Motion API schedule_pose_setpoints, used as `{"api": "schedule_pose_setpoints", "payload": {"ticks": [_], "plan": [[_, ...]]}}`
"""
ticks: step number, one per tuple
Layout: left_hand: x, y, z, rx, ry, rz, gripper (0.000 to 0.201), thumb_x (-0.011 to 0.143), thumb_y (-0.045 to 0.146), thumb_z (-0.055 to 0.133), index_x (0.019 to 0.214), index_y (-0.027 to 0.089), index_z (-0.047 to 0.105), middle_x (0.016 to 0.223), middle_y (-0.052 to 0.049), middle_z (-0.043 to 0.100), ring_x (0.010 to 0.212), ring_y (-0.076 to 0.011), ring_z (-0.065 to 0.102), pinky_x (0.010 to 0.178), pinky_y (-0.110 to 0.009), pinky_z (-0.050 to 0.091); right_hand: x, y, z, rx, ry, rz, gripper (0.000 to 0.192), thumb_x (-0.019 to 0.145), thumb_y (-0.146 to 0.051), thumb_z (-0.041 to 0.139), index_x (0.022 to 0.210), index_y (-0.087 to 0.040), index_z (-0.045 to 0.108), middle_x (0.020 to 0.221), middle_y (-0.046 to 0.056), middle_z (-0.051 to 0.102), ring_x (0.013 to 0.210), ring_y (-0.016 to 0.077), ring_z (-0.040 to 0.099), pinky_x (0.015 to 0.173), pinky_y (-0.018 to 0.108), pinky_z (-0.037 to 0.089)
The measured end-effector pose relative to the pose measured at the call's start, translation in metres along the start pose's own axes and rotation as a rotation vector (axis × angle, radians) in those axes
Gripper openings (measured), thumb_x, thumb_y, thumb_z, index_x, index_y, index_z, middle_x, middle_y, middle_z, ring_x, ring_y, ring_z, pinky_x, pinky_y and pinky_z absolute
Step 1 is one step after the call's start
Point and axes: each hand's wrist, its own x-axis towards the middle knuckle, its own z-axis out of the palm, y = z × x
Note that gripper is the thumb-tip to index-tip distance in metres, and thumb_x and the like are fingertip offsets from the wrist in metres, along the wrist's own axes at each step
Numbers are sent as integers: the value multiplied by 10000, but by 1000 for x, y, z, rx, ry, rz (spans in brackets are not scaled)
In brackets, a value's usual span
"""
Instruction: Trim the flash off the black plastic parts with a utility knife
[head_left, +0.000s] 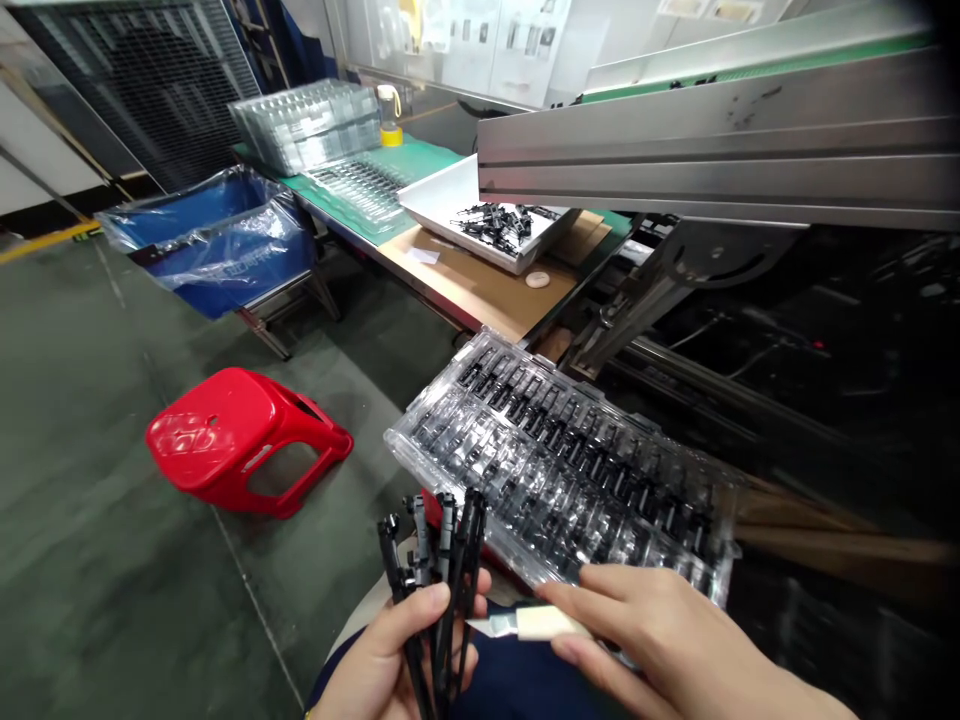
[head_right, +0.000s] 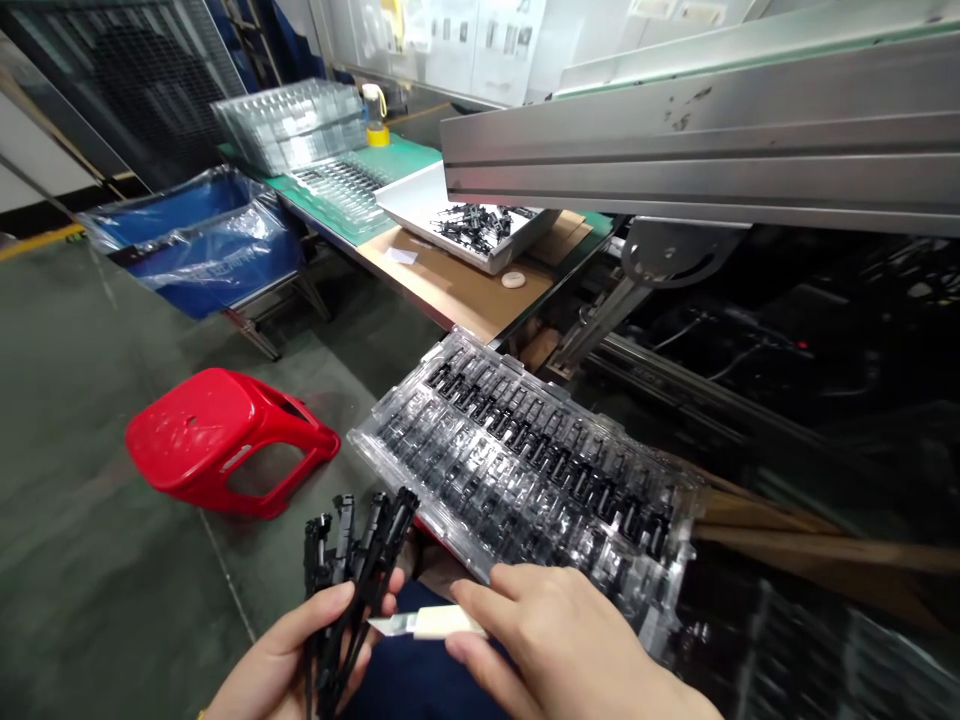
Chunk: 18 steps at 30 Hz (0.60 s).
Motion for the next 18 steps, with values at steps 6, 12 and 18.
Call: {"api": "schedule_pose_setpoints", "payload": {"ticks": [6,12,18], "plan": [[0,0,1,-48,40,4,196,666,122,508,839,66,579,616,-59,609,434,-85,522,468,-186,461,3,5,2,-28,-44,12,220,777,-313,321,908,-251,487,635,-10,507,556,101,481,486,212,327],[1,1,2,-48,52,20,204,693,130,469,847,48,574,577,-79,599,446,-90,530,461,-175,449,9,11,5,-44,-66,1,234,781,-326,305,936,-264,469,640,-12,494,558,104,462,488,227,306],[1,0,-1,-84,33,9,210,695,134,463,854,51,572,539,-64,589,428,-85,516,467,-176,440,10,12,9,-28,-56,-25,218,778,-313,317,900,-246,485,650,-8,497,571,104,461,500,228,308]]}}
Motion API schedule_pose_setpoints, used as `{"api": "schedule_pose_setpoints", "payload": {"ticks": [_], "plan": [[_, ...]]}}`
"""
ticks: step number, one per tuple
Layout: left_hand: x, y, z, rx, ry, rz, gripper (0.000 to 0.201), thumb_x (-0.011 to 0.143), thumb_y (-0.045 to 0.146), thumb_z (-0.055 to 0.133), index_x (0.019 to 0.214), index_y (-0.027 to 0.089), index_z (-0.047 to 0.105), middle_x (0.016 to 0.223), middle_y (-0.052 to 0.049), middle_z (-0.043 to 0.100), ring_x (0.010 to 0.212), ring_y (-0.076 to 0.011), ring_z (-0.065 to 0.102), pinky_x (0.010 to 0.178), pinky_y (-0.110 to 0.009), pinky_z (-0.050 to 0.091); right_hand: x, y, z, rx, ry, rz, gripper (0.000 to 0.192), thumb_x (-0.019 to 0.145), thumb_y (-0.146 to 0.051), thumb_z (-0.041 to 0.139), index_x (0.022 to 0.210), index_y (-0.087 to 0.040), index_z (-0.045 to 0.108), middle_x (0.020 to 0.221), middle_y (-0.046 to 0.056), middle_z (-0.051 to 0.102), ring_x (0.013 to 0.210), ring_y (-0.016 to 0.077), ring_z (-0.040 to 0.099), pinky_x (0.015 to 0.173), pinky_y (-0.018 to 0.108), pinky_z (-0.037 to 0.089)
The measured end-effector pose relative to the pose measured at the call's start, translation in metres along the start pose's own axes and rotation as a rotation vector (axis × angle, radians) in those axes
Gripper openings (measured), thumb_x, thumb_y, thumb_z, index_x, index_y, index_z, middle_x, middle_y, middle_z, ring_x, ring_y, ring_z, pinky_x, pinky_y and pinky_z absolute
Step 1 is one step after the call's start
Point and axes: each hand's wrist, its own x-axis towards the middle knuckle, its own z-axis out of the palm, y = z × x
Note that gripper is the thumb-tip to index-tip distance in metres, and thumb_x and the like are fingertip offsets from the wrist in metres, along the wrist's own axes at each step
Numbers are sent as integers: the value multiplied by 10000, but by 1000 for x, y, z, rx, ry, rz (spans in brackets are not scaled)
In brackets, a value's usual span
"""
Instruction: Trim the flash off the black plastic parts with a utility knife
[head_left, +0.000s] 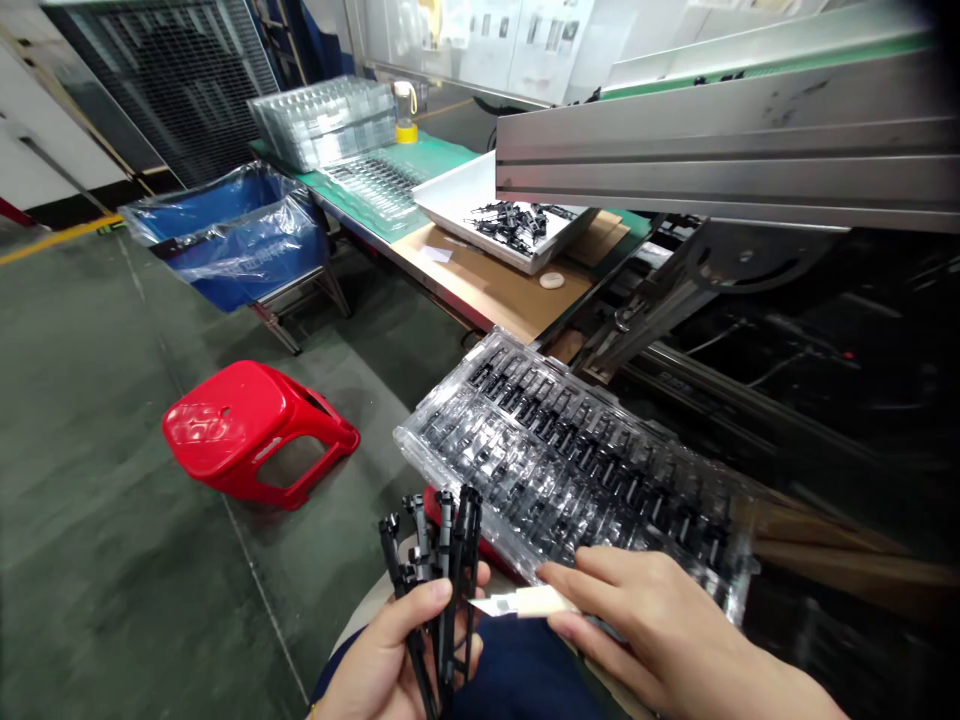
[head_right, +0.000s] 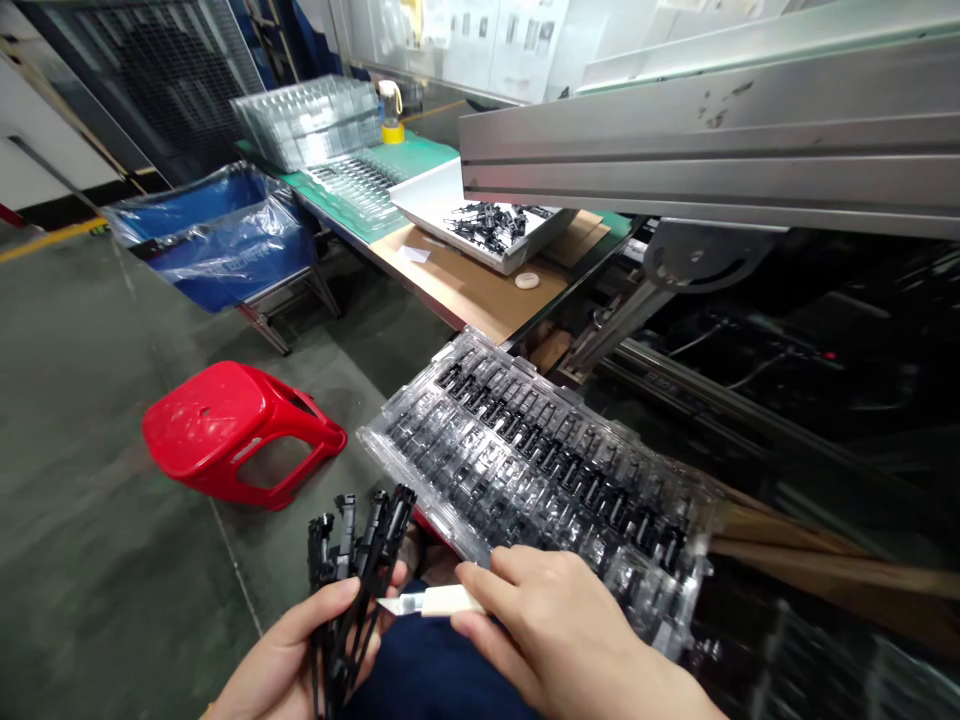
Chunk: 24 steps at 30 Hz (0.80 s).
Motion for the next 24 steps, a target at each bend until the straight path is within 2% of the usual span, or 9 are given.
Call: {"api": "schedule_pose_setpoints", "payload": {"ticks": [5,11,16,18,21,24], "plan": [[-3,0,2,35,4,28,198,694,117,455,832,43,576,589,-80,614,442,-97,533,462,-177,436,0,-5,-2,19,33,-10,198,768,-292,346,860,-221,507,639,-7,500,567,91,473,499,211,314],[-3,-1,-1,40,-31,4,221,689,141,471,868,53,566,580,-88,611,464,-104,541,476,-176,431,3,-3,-3,-52,9,-51,205,775,-290,334,867,-209,499,646,8,492,568,103,449,493,228,293],[-4,1,-4,-5,-48,-7,224,696,136,460,877,51,560,637,-93,614,479,-104,547,485,-181,439,7,8,7,-142,177,-75,208,740,-352,391,762,-181,505,599,19,463,536,119,399,472,239,264],[-5,2,-4,-23,-50,-6,227,695,124,459,886,42,551,669,-103,616,522,-113,560,516,-195,451,9,9,10,-48,238,-48,206,727,-345,417,682,-156,486,576,17,448,517,111,386,457,233,265],[-5,3,-2,-58,-36,0,224,693,109,462,892,44,542,680,-101,615,569,-124,570,559,-220,462,14,-1,11,269,260,49,163,744,-219,402,604,-144,438,556,-1,433,492,81,384,444,208,289],[-6,3,2,-47,23,46,185,677,89,480,837,37,558,658,-99,622,522,-130,569,541,-225,468,25,-20,13,574,287,30,74,732,-172,426,759,-155,493,690,11,472,610,82,454,542,198,366]]}}
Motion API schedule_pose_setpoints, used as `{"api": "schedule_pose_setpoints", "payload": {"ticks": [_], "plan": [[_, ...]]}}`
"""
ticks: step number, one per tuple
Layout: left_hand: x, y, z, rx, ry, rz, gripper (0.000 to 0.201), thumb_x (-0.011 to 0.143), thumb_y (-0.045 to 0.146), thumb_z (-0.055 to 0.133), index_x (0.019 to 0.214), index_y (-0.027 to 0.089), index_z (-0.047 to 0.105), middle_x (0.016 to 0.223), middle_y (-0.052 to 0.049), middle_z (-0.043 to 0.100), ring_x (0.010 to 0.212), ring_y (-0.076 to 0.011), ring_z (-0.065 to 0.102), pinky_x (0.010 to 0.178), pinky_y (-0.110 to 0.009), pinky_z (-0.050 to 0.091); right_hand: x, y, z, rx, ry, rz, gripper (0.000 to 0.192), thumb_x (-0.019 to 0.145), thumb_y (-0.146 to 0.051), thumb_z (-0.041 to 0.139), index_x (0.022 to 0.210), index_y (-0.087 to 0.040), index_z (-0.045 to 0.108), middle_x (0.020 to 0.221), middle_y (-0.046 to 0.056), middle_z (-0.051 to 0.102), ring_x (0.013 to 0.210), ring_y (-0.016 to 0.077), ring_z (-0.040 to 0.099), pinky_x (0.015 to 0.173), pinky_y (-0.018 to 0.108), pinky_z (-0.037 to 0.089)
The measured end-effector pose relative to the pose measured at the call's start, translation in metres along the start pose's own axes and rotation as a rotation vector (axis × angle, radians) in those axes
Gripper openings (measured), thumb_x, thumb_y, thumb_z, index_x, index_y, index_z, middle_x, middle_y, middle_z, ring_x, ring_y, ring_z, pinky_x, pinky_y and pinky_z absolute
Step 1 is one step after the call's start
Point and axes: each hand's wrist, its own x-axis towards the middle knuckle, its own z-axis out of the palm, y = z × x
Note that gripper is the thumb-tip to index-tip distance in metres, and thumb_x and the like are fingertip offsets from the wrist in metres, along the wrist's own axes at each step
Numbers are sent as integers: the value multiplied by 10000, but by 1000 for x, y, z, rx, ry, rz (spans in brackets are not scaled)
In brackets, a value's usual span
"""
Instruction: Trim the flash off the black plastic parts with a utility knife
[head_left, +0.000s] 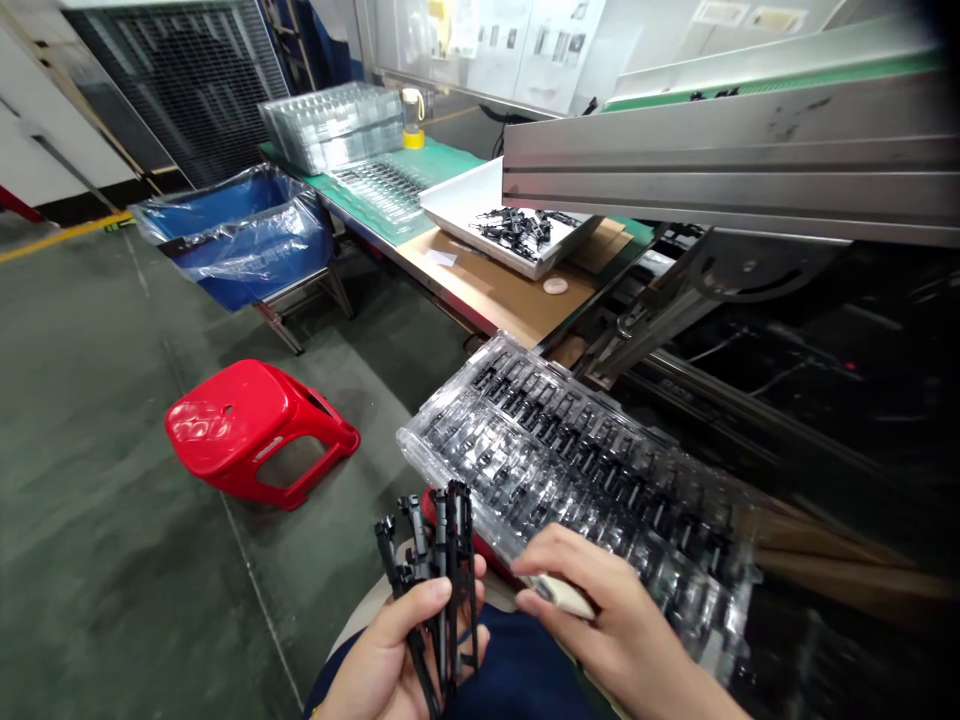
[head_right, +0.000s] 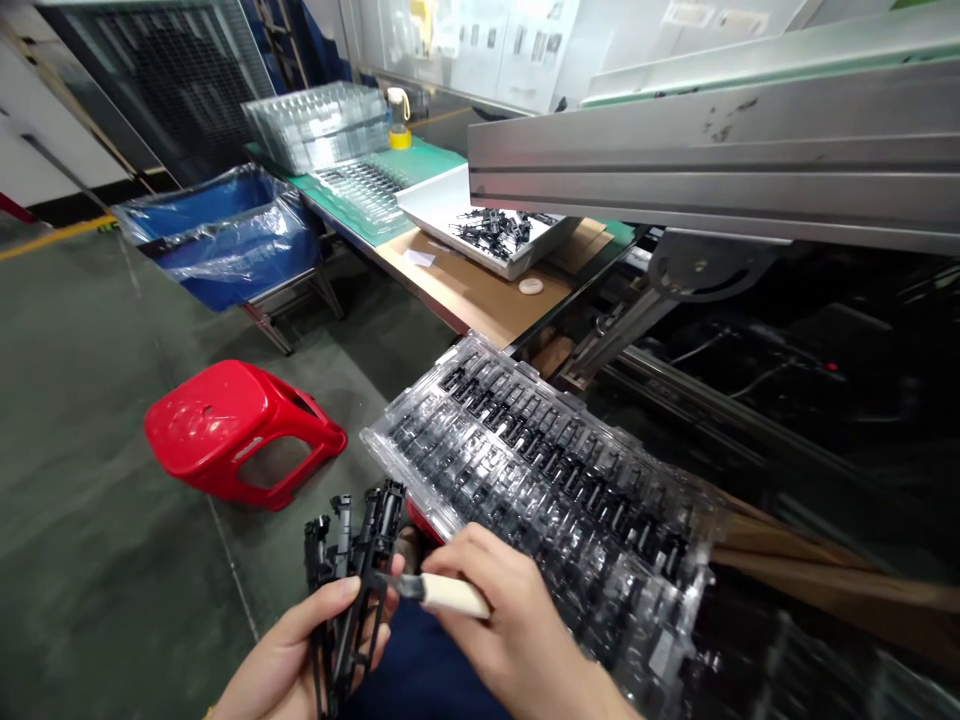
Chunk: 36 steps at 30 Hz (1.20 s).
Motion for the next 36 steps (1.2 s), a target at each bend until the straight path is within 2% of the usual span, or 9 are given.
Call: {"api": "schedule_pose_setpoints", "payload": {"ticks": [4,10,15,20,22,24,28,32,36], "plan": [[-1,-1,8,-2,13,109,186,643,39,503,818,43,566,627,-88,629,558,-176,582,583,-265,477,10,-9,24,125,68,-27,206,693,-168,478,895,-173,520,820,41,456,730,111,473,629,220,404],[5,-6,12,-19,94,270,253,640,-4,484,868,81,552,669,-67,633,657,-193,584,630,-285,487,13,-1,47,-105,204,-107,175,706,-115,401,798,-126,549,756,78,465,663,134,466,548,255,401],[10,-3,7,-11,47,219,262,659,42,482,919,43,516,697,-93,630,739,-214,567,641,-291,485,10,3,51,-124,319,-251,144,707,-87,375,756,-114,508,645,58,458,620,127,446,525,244,382],[8,11,-1,-85,-25,121,327,686,53,454,1013,55,442,718,-84,627,743,-178,568,675,-292,468,-1,21,56,43,188,109,176,747,-226,379,587,-159,413,486,-36,375,451,76,363,427,204,302],[7,15,-2,-92,-41,117,321,691,55,447,1013,61,443,722,-80,625,740,-163,568,685,-286,461,-4,29,56,152,61,237,92,751,-232,374,762,-170,440,567,-33,428,453,70,384,430,200,323],[6,16,-3,-43,-18,122,304,680,63,469,984,65,470,739,-83,623,714,-159,571,671,-276,460,-4,34,53,338,6,331,285,742,-231,386,1020,-217,321,766,-5,469,458,59,418,419,198,357],[8,11,-1,140,-7,54,246,636,61,524,881,43,535,734,-100,621,700,-183,567,627,-291,464,7,31,42,645,145,442,439,710,-286,456,1084,-251,228,814,-5,448,428,31,385,382,173,324],[12,2,3,261,-113,-76,163,663,52,480,801,65,565,686,-97,625,731,-194,558,604,-319,464,19,22,31,847,248,458,398,681,-278,511,1034,-220,336,619,-60,381,400,13,326,376,152,249],[18,-1,2,242,-102,-153,165,683,76,462,813,53,560,810,-96,620,747,-187,560,588,-290,463,14,29,25,1089,294,498,213,700,-297,481,872,-187,421,499,-80,281,356,4,215,335,142,138]]}}
